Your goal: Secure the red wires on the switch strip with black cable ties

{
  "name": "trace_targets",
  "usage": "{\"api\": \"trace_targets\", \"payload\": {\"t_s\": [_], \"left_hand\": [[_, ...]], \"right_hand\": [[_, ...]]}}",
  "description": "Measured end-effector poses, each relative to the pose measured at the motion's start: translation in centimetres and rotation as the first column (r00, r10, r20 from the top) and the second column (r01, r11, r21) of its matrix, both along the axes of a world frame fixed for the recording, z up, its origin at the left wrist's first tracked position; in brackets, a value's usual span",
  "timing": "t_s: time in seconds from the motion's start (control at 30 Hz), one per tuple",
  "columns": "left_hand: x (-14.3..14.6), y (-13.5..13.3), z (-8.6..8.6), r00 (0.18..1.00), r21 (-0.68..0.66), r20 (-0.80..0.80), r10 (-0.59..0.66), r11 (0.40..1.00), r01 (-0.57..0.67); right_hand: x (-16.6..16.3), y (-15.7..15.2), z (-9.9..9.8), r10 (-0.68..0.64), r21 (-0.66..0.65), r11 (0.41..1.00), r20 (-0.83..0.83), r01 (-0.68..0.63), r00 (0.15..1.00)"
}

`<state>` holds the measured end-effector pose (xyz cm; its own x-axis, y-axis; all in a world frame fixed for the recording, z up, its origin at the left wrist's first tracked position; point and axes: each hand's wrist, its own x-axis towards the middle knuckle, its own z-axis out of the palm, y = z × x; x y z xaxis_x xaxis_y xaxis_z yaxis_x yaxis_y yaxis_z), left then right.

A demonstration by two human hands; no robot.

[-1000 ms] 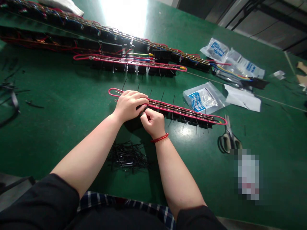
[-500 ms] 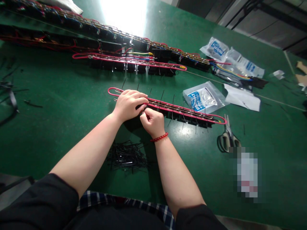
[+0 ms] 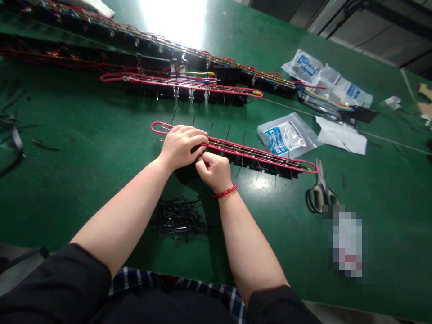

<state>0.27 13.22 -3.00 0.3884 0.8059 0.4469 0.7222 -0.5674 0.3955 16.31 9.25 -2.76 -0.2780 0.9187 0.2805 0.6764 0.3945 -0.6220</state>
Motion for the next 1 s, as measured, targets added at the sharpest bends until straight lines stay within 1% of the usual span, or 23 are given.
{"api": "trace_targets", "payload": {"t_s": [0.1,0.27,0.5,1.0], "left_hand": [[0.01,-0.01,0.06,1.000,-0.008,0.002,0.000,1.000,0.000],[0.02,0.02,0.06,1.000,-0.013,0.012,-0.003,1.000,0.003],[0.04,0.04,0.03,1.000,-0.014,0.006,0.001,1.000,-0.001],[0.08,0.15,-0.14,1.000,-0.001,0.014,0.020,1.000,-0.020]], "right_hand": [[-0.15,-0.12,-0.05,0.023,0.003,1.000,0.012,-0.023,1.000],[-0.68,-0.47,-0.25,0.139,-0.015,0.990,0.056,-0.139,0.989],[-0.68,-0.54,-0.23,0.159,-0.023,0.987,0.039,-0.158,0.986],[-0.74,-0.54,0.02,0.197,-0.087,0.978,0.095,-0.189,0.976]]}}
